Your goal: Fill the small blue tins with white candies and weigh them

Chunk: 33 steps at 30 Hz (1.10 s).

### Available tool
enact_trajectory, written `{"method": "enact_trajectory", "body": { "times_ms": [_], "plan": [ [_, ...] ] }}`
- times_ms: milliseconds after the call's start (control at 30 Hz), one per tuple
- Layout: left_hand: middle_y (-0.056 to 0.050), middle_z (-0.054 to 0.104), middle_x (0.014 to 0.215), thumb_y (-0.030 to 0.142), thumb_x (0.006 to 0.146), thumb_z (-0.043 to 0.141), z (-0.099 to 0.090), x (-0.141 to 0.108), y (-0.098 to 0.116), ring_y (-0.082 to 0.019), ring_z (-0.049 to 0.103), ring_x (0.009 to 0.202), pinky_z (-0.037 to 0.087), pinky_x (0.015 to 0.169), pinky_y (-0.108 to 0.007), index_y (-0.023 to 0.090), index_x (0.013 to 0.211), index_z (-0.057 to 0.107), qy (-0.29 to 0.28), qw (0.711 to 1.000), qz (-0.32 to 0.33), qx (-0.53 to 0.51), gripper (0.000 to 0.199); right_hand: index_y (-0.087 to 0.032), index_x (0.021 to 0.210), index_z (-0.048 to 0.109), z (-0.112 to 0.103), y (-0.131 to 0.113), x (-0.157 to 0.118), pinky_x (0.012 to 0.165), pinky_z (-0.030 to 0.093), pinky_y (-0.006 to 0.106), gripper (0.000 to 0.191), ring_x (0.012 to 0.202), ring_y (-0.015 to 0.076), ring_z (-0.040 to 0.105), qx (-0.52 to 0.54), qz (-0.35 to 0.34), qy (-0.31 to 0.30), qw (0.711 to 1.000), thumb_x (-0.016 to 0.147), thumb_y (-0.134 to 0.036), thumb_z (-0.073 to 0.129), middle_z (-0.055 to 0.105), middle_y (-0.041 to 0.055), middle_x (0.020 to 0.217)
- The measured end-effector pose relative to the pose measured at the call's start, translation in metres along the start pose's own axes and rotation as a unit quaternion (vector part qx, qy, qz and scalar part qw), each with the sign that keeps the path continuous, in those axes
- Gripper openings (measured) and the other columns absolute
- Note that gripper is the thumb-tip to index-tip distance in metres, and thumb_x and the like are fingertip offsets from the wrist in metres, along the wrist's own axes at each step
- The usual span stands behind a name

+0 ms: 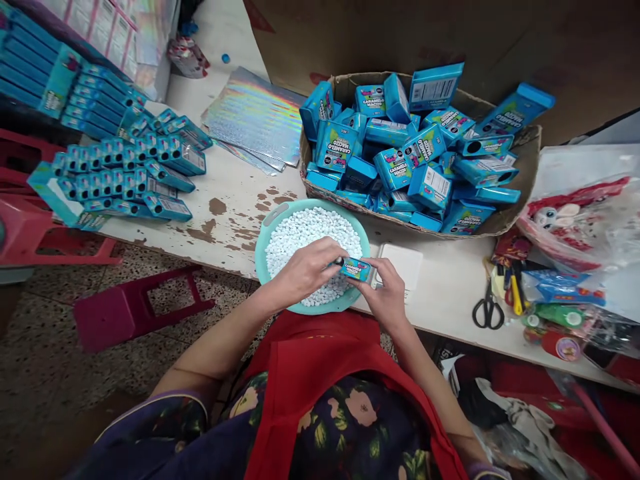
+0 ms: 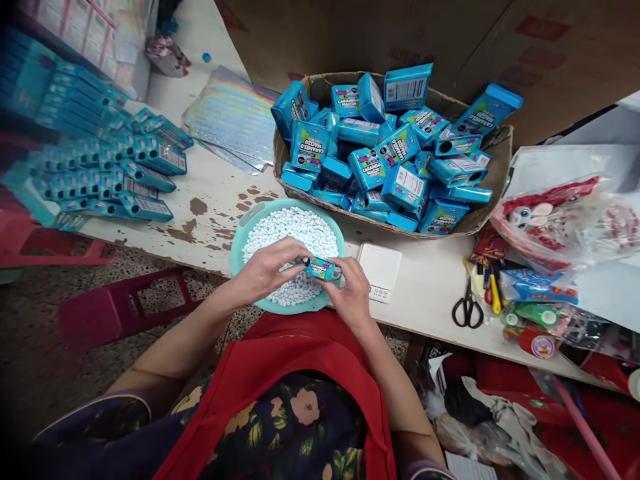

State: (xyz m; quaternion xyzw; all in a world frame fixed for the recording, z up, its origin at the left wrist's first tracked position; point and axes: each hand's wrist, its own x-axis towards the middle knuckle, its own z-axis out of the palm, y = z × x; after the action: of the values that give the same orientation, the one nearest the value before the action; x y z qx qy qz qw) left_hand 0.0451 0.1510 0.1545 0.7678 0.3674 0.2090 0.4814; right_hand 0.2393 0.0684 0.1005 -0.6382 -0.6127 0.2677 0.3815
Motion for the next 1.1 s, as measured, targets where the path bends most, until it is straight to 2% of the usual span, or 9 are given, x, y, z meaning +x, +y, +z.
{"method": "enact_trajectory", "body": {
  "times_ms": [67, 200, 333, 433, 567, 700, 833, 967, 1100],
  "plan": [
    [-0.007, 0.067, 0.100, 0.024, 0.088, 0.054, -0.003, -0.001, -0.009, -0.019, 0.062, 0.094, 0.048, 0.083, -0.031, 0.023, 0.101, 0.067, 0.029, 1.000, -0.008, -0.005, 0.018, -0.026, 0.106, 0.063, 0.002, 0.000, 0.001, 0.078, 0.051, 0.037, 0.030, 0.089, 0.0229, 0.063, 0.003, 0.000, 0.001, 1.000, 0.079, -0.039, 0.072, 0.066, 0.0039, 0.094],
    [-0.005, 0.067, 0.090, 0.025, 0.086, 0.057, 0.001, -0.003, -0.055, -0.018, 0.062, 0.082, 0.049, 0.074, -0.030, 0.021, 0.090, 0.067, 0.105, 0.988, -0.116, 0.013, 0.012, -0.027, 0.105, 0.065, 0.001, 0.004, -0.002, 0.079, 0.052, 0.037, 0.032, 0.092, 0.0226, 0.063, 0.023, 0.028, 0.009, 0.999, 0.078, -0.038, 0.074, 0.066, 0.0039, 0.097],
    [-0.008, 0.065, 0.099, 0.022, 0.080, 0.063, 0.021, -0.005, -0.108, -0.024, 0.061, 0.094, 0.048, 0.083, -0.037, 0.019, 0.097, 0.067, -0.013, 0.970, -0.173, 0.168, 0.018, -0.026, 0.105, 0.065, 0.002, 0.014, -0.007, 0.081, 0.053, 0.036, 0.037, 0.093, 0.0217, 0.064, 0.091, 0.068, 0.017, 0.993, 0.073, -0.038, 0.079, 0.066, 0.0036, 0.100],
    [-0.009, 0.065, 0.100, 0.017, 0.083, 0.055, 0.029, -0.006, -0.127, -0.025, 0.062, 0.095, 0.048, 0.082, -0.037, 0.019, 0.096, 0.067, -0.062, 0.960, -0.170, 0.214, 0.018, -0.025, 0.105, 0.066, 0.008, 0.018, -0.007, 0.083, 0.053, 0.038, 0.039, 0.094, 0.0220, 0.064, 0.105, 0.081, 0.024, 0.991, 0.072, -0.039, 0.079, 0.067, 0.0042, 0.101],
    [-0.007, 0.067, 0.091, 0.017, 0.082, 0.055, 0.017, -0.008, -0.112, -0.023, 0.063, 0.086, 0.048, 0.078, -0.034, 0.019, 0.084, 0.067, -0.003, 0.973, -0.174, 0.151, 0.012, -0.026, 0.106, 0.067, 0.014, 0.015, -0.002, 0.086, 0.052, 0.038, 0.038, 0.095, 0.0225, 0.064, 0.081, 0.072, 0.020, 0.994, 0.072, -0.039, 0.078, 0.068, 0.0039, 0.101],
    [-0.005, 0.068, 0.086, 0.027, 0.082, 0.062, -0.004, -0.014, -0.063, -0.017, 0.063, 0.078, 0.048, 0.070, -0.028, 0.019, 0.086, 0.068, 0.098, 0.985, -0.139, -0.027, 0.010, -0.026, 0.106, 0.067, 0.017, 0.008, 0.002, 0.085, 0.052, 0.037, 0.036, 0.094, 0.0226, 0.064, 0.058, 0.054, 0.023, 0.997, 0.074, -0.038, 0.077, 0.068, 0.0041, 0.101],
    [-0.005, 0.067, 0.090, 0.027, 0.088, 0.058, -0.006, -0.016, -0.023, -0.015, 0.061, 0.081, 0.047, 0.071, -0.027, 0.020, 0.093, 0.068, 0.068, 0.997, -0.025, -0.001, 0.013, -0.026, 0.106, 0.067, 0.022, 0.002, 0.005, 0.085, 0.052, 0.038, 0.033, 0.095, 0.0230, 0.065, 0.035, 0.023, 0.005, 0.999, 0.077, -0.039, 0.074, 0.069, 0.0042, 0.100],
    [-0.006, 0.066, 0.098, 0.023, 0.091, 0.054, -0.005, -0.016, -0.025, -0.016, 0.061, 0.087, 0.049, 0.076, -0.028, 0.020, 0.104, 0.065, 0.055, 0.998, 0.017, 0.036, 0.018, -0.025, 0.106, 0.067, 0.024, -0.002, 0.007, 0.085, 0.052, 0.037, 0.035, 0.094, 0.0231, 0.065, 0.036, 0.028, 0.000, 0.999, 0.076, -0.039, 0.075, 0.069, 0.0048, 0.099],
    [-0.006, 0.067, 0.100, 0.031, 0.091, 0.055, -0.012, -0.022, -0.045, -0.020, 0.062, 0.095, 0.050, 0.083, -0.034, 0.021, 0.103, 0.064, 0.111, 0.990, -0.059, 0.061, 0.018, -0.025, 0.103, 0.068, 0.024, 0.003, 0.010, 0.085, 0.052, 0.037, 0.036, 0.094, 0.0229, 0.065, 0.072, 0.060, 0.005, 0.996, 0.072, -0.040, 0.078, 0.069, 0.0043, 0.098]
  ]
}}
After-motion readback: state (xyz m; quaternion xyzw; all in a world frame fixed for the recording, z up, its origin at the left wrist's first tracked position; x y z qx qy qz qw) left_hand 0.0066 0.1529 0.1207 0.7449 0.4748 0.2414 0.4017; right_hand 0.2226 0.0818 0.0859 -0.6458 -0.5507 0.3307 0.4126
